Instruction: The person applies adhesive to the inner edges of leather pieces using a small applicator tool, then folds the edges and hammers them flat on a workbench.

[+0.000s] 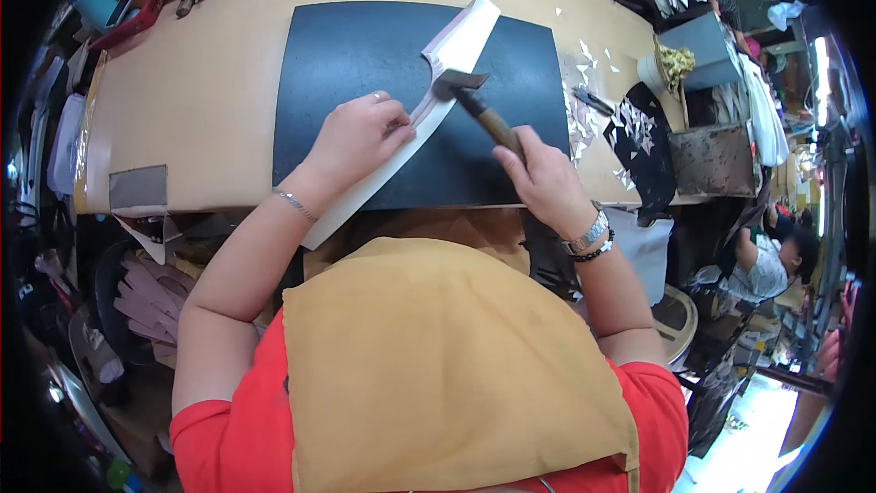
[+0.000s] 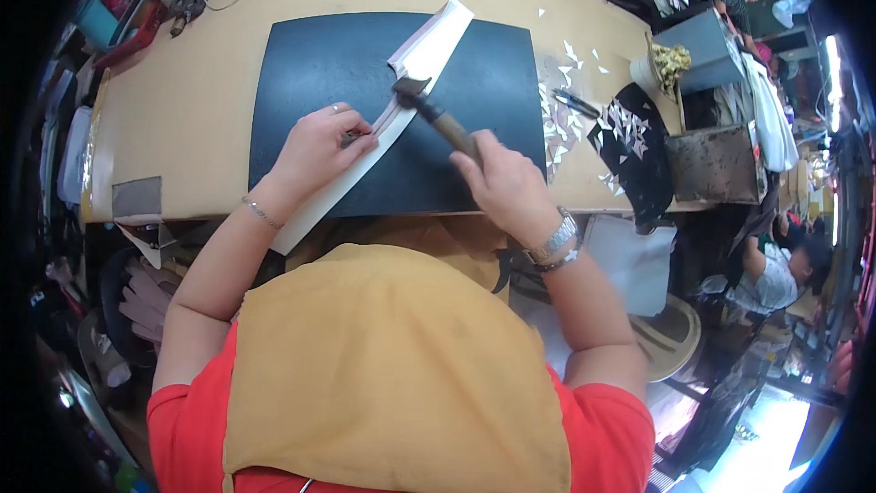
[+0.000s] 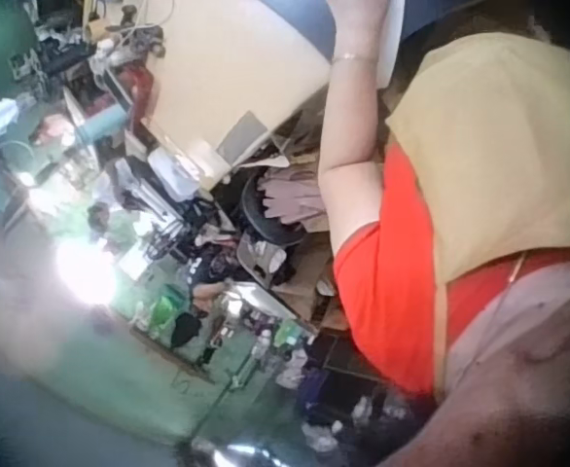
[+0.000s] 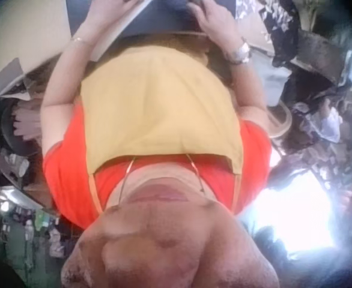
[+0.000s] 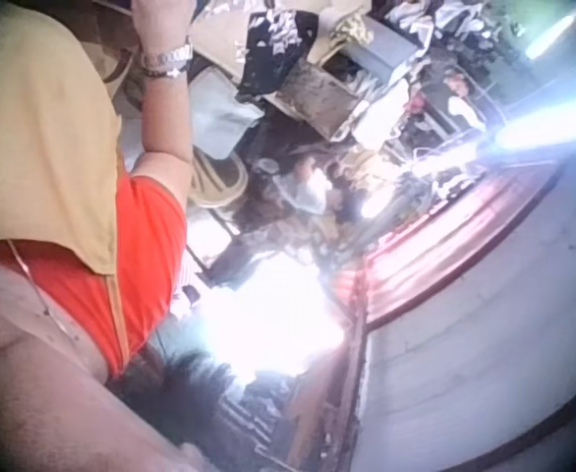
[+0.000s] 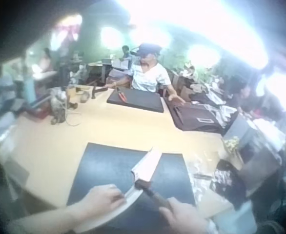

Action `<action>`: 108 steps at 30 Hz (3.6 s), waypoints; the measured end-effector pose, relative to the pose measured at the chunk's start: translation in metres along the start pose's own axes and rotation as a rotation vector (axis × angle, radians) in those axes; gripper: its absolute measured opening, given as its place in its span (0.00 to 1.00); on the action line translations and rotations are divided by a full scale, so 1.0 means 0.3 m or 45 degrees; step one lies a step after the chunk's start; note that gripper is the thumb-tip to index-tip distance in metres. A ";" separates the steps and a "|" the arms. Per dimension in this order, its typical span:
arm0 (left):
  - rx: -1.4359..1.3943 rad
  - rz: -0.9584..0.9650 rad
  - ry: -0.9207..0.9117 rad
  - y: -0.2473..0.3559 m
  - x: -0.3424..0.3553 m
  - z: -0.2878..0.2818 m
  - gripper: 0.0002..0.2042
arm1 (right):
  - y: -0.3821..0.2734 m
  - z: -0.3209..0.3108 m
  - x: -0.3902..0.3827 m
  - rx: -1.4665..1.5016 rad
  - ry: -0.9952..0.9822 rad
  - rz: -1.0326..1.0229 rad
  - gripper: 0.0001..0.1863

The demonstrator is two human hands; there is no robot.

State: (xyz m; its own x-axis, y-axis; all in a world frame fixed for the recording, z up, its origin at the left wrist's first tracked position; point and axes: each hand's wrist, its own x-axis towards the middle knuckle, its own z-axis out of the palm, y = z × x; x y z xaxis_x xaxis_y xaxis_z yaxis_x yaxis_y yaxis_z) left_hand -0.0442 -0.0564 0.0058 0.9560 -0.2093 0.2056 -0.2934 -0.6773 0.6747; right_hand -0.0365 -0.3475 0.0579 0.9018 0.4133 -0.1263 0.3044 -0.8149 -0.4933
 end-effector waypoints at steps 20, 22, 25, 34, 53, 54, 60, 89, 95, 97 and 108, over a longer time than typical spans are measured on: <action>-0.007 -0.048 -0.118 0.020 0.043 -0.031 0.09 | 0.013 -0.008 0.015 0.048 -0.003 -0.020 0.19; 0.133 0.116 -0.015 0.014 0.026 -0.014 0.07 | -0.009 -0.003 0.011 0.161 -0.011 -0.051 0.19; 0.239 0.218 0.062 0.005 0.017 0.003 0.06 | -0.033 -0.017 0.012 -0.046 -0.089 -0.008 0.18; 0.185 -0.159 0.055 0.051 0.053 0.028 0.10 | -0.001 -0.025 0.031 -0.040 -0.093 0.041 0.20; 0.217 0.221 0.038 -0.015 0.053 0.042 0.07 | -0.068 -0.102 0.032 -0.224 -0.048 -0.133 0.18; 0.192 0.220 0.047 -0.011 0.055 0.042 0.07 | -0.058 -0.088 0.026 -0.196 -0.041 -0.113 0.18; 0.012 -0.246 -0.177 0.027 0.093 -0.042 0.11 | -0.031 -0.038 -0.006 -0.197 -0.119 0.006 0.18; -0.158 -0.238 -0.325 -0.021 0.095 -0.085 0.09 | -0.050 -0.014 -0.016 -0.115 -0.158 -0.023 0.18; -0.127 -0.195 -0.524 -0.032 0.147 -0.114 0.09 | -0.034 0.005 -0.021 -0.062 -0.144 -0.027 0.19; -0.085 -0.179 -0.559 -0.026 0.158 -0.116 0.09 | -0.029 0.007 -0.022 -0.044 -0.148 -0.024 0.19; 0.325 0.290 -0.472 -0.058 0.131 -0.124 0.06 | -0.010 0.015 -0.018 -0.007 -0.149 -0.029 0.18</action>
State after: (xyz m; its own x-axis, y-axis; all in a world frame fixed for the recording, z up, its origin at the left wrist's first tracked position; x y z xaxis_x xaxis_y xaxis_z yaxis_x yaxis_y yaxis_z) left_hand -0.0016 -0.0265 0.0285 0.8164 -0.5767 0.0304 -0.5297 -0.7267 0.4374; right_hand -0.0438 -0.3453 0.0562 0.8526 0.4763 -0.2149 0.3266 -0.8067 -0.4925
